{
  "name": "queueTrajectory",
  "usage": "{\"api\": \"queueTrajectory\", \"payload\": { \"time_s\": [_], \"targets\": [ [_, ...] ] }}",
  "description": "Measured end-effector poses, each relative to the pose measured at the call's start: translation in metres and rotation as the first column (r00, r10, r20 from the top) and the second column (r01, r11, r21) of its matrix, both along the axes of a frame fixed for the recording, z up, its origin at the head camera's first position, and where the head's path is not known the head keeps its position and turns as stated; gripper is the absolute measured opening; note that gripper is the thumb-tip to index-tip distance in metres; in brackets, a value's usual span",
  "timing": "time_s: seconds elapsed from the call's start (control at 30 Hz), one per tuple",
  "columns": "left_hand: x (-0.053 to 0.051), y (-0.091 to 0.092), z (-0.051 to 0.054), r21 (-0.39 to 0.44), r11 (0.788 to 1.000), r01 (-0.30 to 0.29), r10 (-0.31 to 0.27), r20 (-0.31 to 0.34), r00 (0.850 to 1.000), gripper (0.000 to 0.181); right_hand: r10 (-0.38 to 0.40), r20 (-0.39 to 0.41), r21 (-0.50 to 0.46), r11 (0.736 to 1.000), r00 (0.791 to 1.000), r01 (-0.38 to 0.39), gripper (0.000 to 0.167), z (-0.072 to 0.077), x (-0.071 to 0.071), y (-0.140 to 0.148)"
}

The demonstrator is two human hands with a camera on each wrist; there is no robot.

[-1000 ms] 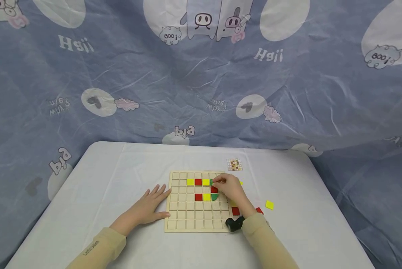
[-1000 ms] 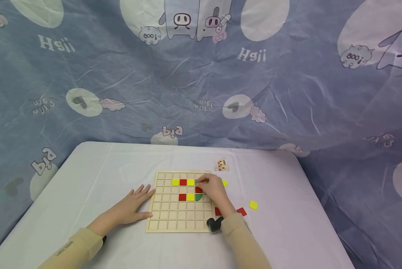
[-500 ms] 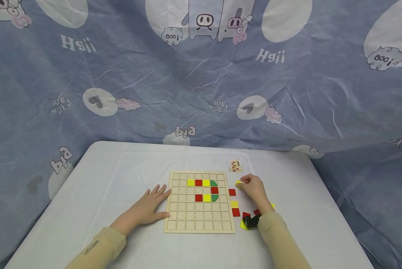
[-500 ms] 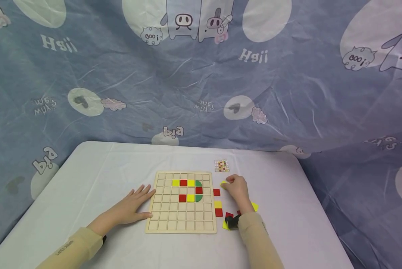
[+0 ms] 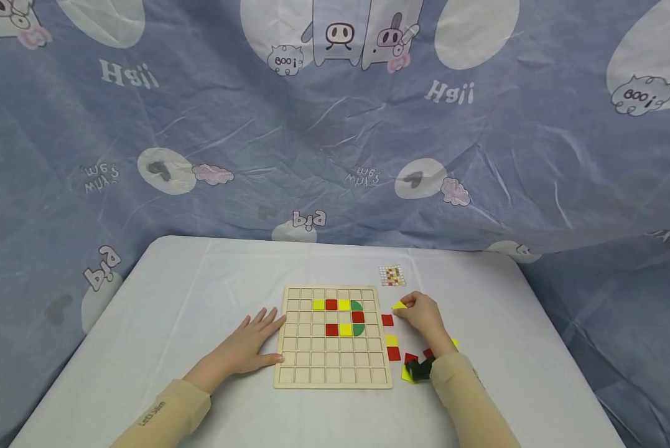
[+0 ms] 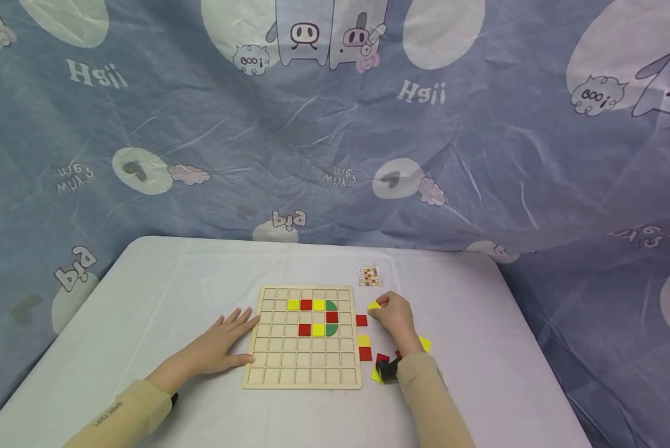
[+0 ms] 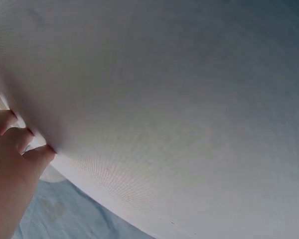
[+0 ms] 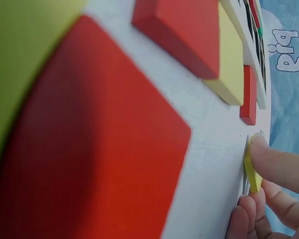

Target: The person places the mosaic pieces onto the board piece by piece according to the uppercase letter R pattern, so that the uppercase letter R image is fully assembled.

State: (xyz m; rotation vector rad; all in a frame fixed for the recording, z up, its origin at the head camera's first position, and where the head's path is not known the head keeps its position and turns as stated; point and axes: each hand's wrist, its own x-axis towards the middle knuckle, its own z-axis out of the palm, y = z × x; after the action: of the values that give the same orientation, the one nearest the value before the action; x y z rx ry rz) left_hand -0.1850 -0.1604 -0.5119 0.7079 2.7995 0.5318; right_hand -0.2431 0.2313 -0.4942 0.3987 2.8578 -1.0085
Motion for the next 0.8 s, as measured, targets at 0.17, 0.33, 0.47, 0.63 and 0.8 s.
{"api": "queueTrajectory", "payload": {
  "time_s": [0.17, 0.33, 0.47, 0.63, 0.8],
  "targets": [
    [0.001, 0.0, 0.0, 0.002, 1.0, 0.001, -0.001, -0.002, 1.0, 0.085, -0.014, -0.008, -0.003, 1.0, 1.0, 0.014, 0.029, 0.001, 0.002, 0.0],
    [-0.001, 0.0, -0.002, 0.002, 1.0, -0.008, 0.008, 0.001, 1.0, 0.086, 0.012, -0.058, -0.041, 0.999, 0.998, -0.014, 0.021, 0.01, 0.006, -0.006],
    [-0.002, 0.0, -0.003, -0.001, 1.0, -0.009, 0.009, -0.002, 1.0, 0.087, 0.05, -0.095, -0.093, 0.994, 0.994, -0.059, 0.017, 0.022, 0.009, -0.023],
    [-0.002, 0.0, -0.004, 0.0, 1.0, -0.011, 0.011, 0.003, 1.0, 0.087, 0.126, -0.113, -0.158, 0.977, 0.986, -0.143, 0.016, 0.031, 0.015, -0.059],
    [-0.001, -0.001, -0.003, 0.001, 1.0, -0.013, 0.013, -0.003, 1.0, 0.087, 0.272, -0.118, -0.193, 0.937, 0.955, -0.291, 0.011, 0.026, 0.023, -0.094]
  ]
}}
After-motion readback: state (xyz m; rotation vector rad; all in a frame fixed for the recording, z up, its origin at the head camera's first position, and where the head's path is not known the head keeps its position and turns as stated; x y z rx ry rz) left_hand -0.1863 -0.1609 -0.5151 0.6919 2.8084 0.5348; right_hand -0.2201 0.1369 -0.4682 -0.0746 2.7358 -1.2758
